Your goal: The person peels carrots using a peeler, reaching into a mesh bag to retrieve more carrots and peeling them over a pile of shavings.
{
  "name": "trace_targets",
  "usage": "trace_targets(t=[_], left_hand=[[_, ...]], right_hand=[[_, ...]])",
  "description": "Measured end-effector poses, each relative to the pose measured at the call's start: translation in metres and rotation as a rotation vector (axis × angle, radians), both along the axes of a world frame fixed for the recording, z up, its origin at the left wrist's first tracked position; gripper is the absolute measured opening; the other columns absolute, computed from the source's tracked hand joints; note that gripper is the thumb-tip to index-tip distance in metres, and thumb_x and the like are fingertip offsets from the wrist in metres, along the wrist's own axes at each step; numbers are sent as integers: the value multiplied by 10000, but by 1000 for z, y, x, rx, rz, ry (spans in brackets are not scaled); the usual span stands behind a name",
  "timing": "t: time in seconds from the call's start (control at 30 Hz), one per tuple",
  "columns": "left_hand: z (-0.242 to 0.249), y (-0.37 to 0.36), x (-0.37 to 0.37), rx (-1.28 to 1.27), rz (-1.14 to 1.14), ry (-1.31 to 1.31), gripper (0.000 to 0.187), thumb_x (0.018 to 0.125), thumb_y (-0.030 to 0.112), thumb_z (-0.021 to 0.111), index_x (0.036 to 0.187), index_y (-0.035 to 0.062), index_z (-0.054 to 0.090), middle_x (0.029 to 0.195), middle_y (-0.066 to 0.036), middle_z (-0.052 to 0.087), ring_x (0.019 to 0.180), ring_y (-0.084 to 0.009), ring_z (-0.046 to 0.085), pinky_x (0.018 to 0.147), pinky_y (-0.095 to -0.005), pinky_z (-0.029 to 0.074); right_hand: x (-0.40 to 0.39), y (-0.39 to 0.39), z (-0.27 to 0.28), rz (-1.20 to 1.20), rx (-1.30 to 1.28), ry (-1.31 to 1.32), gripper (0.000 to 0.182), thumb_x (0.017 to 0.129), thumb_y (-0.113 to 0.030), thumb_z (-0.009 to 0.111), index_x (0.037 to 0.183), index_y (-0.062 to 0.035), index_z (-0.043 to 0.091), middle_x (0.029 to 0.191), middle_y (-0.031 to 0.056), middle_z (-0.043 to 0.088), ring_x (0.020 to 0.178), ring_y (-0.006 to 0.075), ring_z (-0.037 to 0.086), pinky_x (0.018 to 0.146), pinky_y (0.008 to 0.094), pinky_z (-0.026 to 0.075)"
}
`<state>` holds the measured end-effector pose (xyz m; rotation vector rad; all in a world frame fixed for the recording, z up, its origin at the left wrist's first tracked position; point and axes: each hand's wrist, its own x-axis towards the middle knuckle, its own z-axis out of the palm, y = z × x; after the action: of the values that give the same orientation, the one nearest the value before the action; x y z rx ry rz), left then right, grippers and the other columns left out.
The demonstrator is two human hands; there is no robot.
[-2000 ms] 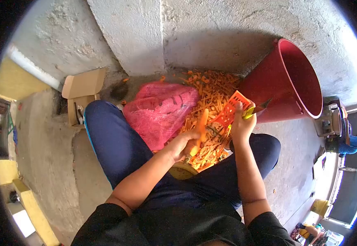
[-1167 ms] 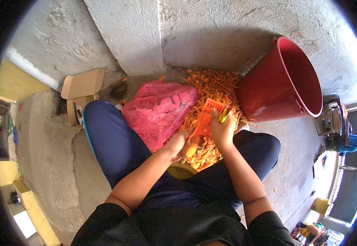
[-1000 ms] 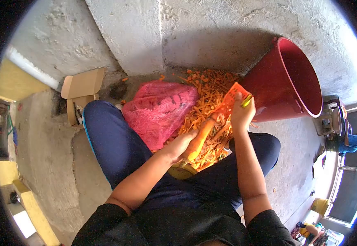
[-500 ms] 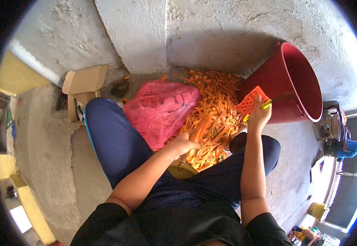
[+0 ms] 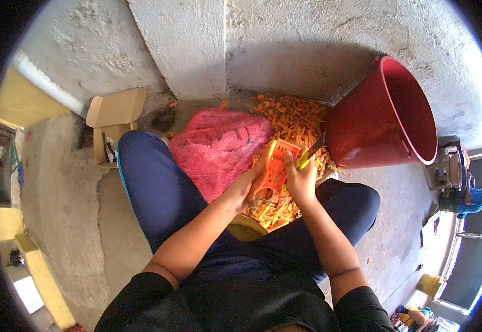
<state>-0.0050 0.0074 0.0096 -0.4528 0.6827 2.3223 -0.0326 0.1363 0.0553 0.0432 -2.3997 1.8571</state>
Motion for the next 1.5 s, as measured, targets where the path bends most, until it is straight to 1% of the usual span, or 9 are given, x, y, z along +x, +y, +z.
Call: trace_targets(t=[0.47,0.63,0.8,0.83,0.97,1.03,1.23,1.33,1.5], left_hand=[[0,-5,7,-26,-170,8,417,873,399,295,1034,61,478,859,-89,563,714,-201,566,579,-321,488],[17,-4,16,-85,-262,5,365,858,394,366,993,77,487,773,-76,550,641,-193,552,507,-321,478],[-8,-1,3,-44,-118,-149,377,843,339,418,1078,49,475,935,-91,578,744,-175,583,588,-309,498],[-10,-3,3,21,-112,-90,372,850,330,405,1078,45,475,949,-92,576,756,-174,584,611,-306,497],[-6,-1,3,88,-33,-59,351,874,290,345,1068,29,478,966,-93,576,785,-172,588,677,-293,493],[0,0,2,62,1,-110,339,881,269,325,1055,24,483,945,-91,582,782,-173,590,686,-290,493],[1,0,1,58,-40,-124,321,874,270,336,1019,34,498,873,-84,592,741,-182,589,672,-293,492],[7,-2,4,-12,-180,-62,336,870,322,347,1000,48,493,809,-69,566,678,-174,559,600,-285,473],[7,-7,14,-20,-276,15,377,858,415,359,968,74,476,710,-34,481,590,-150,471,493,-259,398]], right_hand=[[-24,9,-6,-304,454,176,191,753,-155,598,860,-29,502,675,196,544,589,346,532,524,356,423],[-79,81,7,-694,293,247,194,803,-188,557,837,-6,498,702,105,555,601,187,491,583,293,419],[-44,52,3,-403,89,225,197,816,-198,543,863,-11,501,764,86,546,700,162,488,662,278,399],[-31,35,9,-340,137,203,149,830,-172,521,867,-30,497,676,-33,430,619,64,373,555,222,338],[1,1,16,-83,272,290,166,839,-156,502,908,-7,472,721,16,476,646,85,426,583,220,369],[10,-6,7,-44,74,81,231,803,-175,547,929,10,493,743,155,562,689,249,560,638,321,432],[10,-10,2,-44,123,122,207,788,-159,565,907,-4,496,670,156,557,591,255,555,567,318,432],[-3,2,6,-175,467,222,190,783,-152,572,883,-14,488,639,151,535,559,238,525,537,326,418],[-76,79,12,-682,363,326,175,798,-171,555,835,-15,486,680,87,535,597,172,485,564,279,413]])
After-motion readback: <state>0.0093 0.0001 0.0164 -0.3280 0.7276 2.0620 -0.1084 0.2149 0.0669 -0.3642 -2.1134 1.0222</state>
